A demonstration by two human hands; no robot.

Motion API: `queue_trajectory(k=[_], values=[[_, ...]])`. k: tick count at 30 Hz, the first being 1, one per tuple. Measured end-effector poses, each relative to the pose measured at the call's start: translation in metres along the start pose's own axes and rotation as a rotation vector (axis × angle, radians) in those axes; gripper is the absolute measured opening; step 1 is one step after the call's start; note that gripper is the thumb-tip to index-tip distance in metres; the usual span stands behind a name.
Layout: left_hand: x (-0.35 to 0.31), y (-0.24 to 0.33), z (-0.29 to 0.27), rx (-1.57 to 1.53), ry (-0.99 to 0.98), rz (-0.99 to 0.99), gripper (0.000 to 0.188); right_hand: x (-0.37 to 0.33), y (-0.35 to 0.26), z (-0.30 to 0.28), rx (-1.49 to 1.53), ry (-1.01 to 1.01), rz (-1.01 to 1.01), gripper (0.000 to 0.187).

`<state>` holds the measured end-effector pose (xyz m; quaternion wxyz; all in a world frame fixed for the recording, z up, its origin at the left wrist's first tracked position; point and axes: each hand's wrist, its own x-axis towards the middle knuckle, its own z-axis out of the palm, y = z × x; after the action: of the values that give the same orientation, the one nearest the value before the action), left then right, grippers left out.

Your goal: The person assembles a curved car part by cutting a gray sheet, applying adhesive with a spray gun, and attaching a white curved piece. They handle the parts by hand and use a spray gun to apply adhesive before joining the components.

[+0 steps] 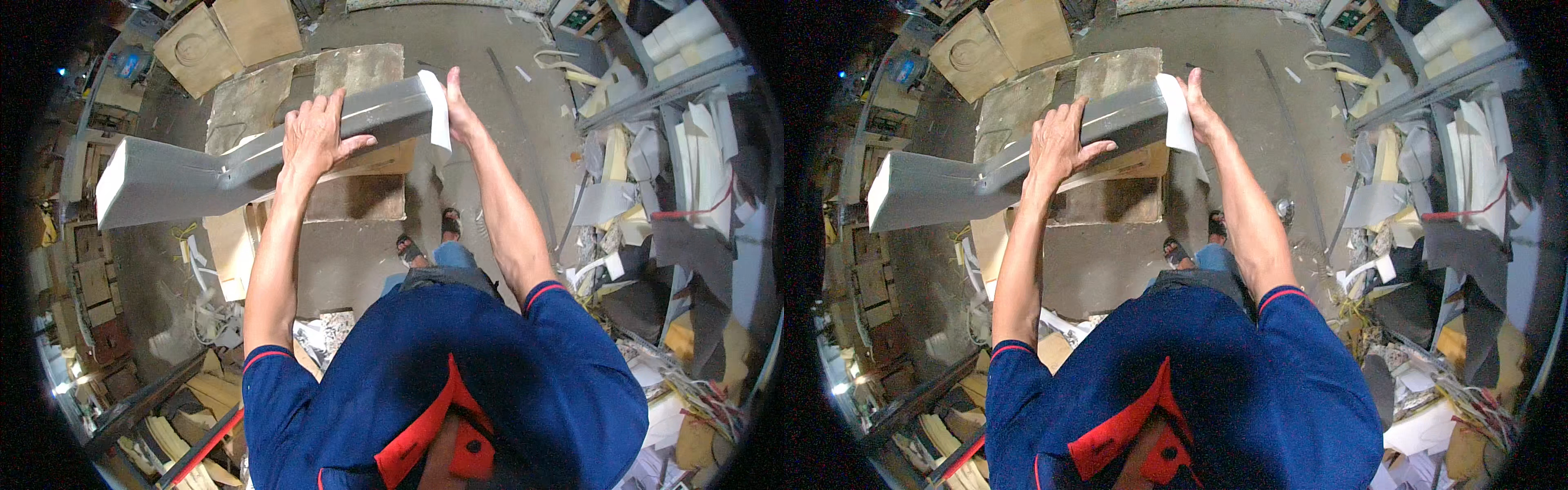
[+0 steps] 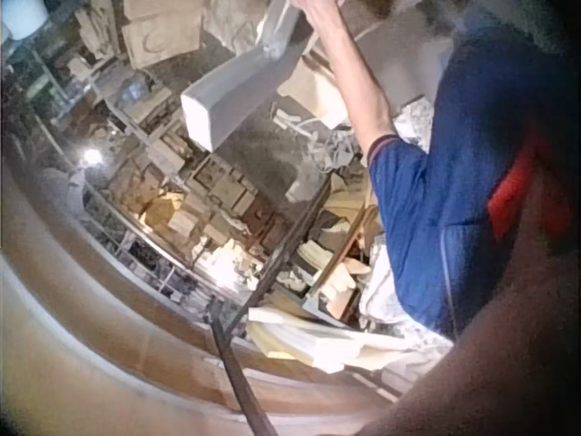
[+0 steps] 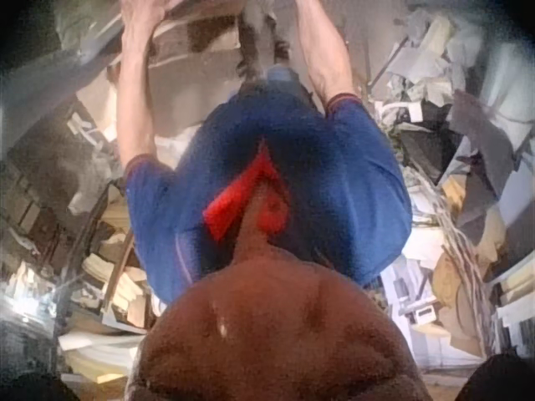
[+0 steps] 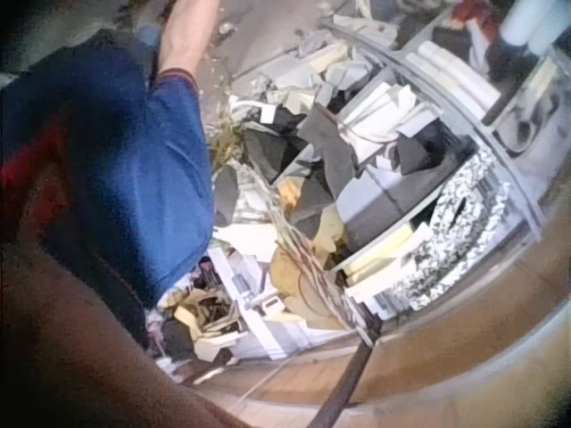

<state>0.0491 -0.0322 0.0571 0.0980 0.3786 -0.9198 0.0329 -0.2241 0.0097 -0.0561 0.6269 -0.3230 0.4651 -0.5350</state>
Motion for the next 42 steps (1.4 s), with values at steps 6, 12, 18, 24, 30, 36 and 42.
queue_trajectory(k=[6, 12, 18, 24, 30, 36, 42], values=[[0.008, -0.006, -0.006, 0.019, -0.083, 0.039, 0.086, 0.001, 0.024, -0.026, -0.233, 0.301, 0.04, 0.109], [0.015, -0.023, -0.036, -0.043, -0.104, 0.036, 0.092, -0.106, -0.075, -0.065, -0.353, 0.67, -0.414, 0.067], [0.041, -0.047, -0.169, -0.297, 0.3, 0.031, 0.075, -0.217, -0.116, 0.02, -0.448, 0.516, -0.725, 0.031], [0.046, -0.037, -0.286, -0.8, 0.663, -0.048, 0.052, -0.196, -0.102, 0.084, -0.757, 0.299, -0.576, 0.036], [0.044, -0.053, -0.293, -1.307, 1.042, -0.204, 0.117, -0.161, -0.121, 0.116, -0.851, 0.234, -0.538, 0.081], [0.009, -0.071, -0.24, -1.63, 1.27, -0.162, 0.124, -0.141, -0.13, 0.113, -0.765, 0.179, -0.524, 0.122], [-0.027, -0.09, -0.158, -1.769, 1.563, -0.21, 0.116, -0.124, -0.157, 0.118, -0.74, 0.164, -0.459, 0.086]])
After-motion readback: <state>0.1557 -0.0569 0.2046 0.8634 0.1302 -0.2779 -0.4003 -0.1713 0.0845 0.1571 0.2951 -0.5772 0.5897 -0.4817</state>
